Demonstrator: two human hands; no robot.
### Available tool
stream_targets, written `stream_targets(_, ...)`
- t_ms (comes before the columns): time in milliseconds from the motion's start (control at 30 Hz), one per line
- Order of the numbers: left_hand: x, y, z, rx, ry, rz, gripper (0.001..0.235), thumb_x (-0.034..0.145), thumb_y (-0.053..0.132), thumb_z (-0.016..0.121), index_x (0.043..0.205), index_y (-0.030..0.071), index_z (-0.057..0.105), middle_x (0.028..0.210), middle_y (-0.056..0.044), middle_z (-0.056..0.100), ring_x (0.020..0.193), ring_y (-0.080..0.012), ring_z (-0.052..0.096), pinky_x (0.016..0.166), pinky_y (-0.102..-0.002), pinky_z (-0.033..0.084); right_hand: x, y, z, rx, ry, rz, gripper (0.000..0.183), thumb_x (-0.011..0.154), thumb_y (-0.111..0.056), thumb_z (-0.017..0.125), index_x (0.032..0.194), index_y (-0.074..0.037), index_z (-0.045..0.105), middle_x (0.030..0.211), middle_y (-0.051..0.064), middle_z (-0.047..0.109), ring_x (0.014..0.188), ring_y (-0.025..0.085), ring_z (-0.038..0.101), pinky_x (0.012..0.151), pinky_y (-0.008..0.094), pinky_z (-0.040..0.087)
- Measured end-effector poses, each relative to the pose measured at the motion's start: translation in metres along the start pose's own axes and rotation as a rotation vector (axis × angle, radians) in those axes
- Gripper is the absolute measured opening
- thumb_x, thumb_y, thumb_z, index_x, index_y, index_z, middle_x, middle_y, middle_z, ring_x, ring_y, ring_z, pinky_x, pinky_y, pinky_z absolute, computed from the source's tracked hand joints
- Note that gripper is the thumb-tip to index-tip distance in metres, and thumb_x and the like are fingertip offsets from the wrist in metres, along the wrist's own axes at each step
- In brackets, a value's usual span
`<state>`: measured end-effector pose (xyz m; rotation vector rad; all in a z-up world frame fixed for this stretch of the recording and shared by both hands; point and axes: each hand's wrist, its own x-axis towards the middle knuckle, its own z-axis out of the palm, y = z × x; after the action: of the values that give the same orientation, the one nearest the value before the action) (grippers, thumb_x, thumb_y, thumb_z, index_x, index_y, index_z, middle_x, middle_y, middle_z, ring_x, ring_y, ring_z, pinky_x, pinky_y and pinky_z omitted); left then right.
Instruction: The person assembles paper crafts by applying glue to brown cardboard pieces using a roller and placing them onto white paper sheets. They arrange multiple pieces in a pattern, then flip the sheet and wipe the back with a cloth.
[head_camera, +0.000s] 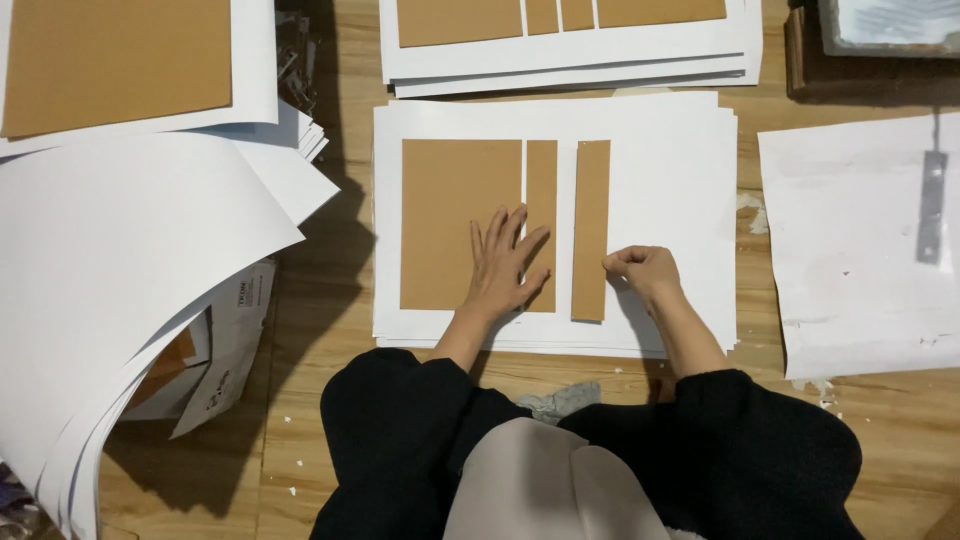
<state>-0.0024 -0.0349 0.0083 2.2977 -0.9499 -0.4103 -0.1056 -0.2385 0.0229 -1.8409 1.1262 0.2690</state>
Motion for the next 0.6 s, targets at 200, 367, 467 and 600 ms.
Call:
stream_targets(200, 0.01, 0.008, 0.004, -0.005, -0.042, 0.029, 0.057, 0.08, 0.051, 0.049, 0.132, 0.032, 0.038, 0.144, -0.007, 0.023, 0.136, -0.0314, 0.01, 0.104, -0.06, -0.008, -0.01, -0.025, 0.01, -0.021, 0.019, -0.006, 0.009, 0.073, -0.013, 0.067, 0.08, -0.008, 0.07, 0.069, 0.012, 0.064, 0.068, 0.027, 0.062, 0.059, 0.033, 0.046)
stream_targets(367, 0.014, 0.009, 0.01, -0.007, -0.082, 0.027, 0.06, 0.078, 0.052, 0.051, 0.133, 0.031, 0.038, 0.146, -0.006, 0.021, 0.136, -0.0313, 0.009, 0.104, -0.06, -0.01, -0.022, -0.04, 0.007, -0.126, 0.021, -0.044, 0.007, 0.074, -0.01, 0.067, 0.078, -0.006, 0.071, 0.07, 0.015, 0.066, 0.072, 0.033, 0.063, 0.062, 0.035, 0.045)
stream_targets(467, 0.015, 0.009, 0.008, 0.013, -0.099, 0.027, 0.063, 0.076, 0.052, 0.054, 0.133, 0.031, 0.037, 0.147, -0.006, 0.019, 0.137, -0.0306, 0.008, 0.105, -0.059, -0.009, -0.023, -0.042, 0.006, -0.152, 0.041, -0.075, 0.006, 0.073, -0.01, 0.068, 0.077, -0.006, 0.071, 0.07, 0.014, 0.067, 0.072, 0.033, 0.063, 0.062, 0.034, 0.045)
stream_targets(600, 0.016, 0.008, 0.009, 0.015, -0.12, 0.019, 0.07, 0.071, 0.051, 0.06, 0.134, 0.031, 0.036, 0.147, -0.005, 0.018, 0.137, -0.0303, 0.007, 0.105, -0.058, -0.01, -0.028, -0.045, 0.006, -0.175, 0.065, -0.094, 0.005, 0.073, -0.009, 0.068, 0.076, -0.006, 0.071, 0.07, 0.014, 0.067, 0.07, 0.034, 0.063, 0.061, 0.036, 0.046)
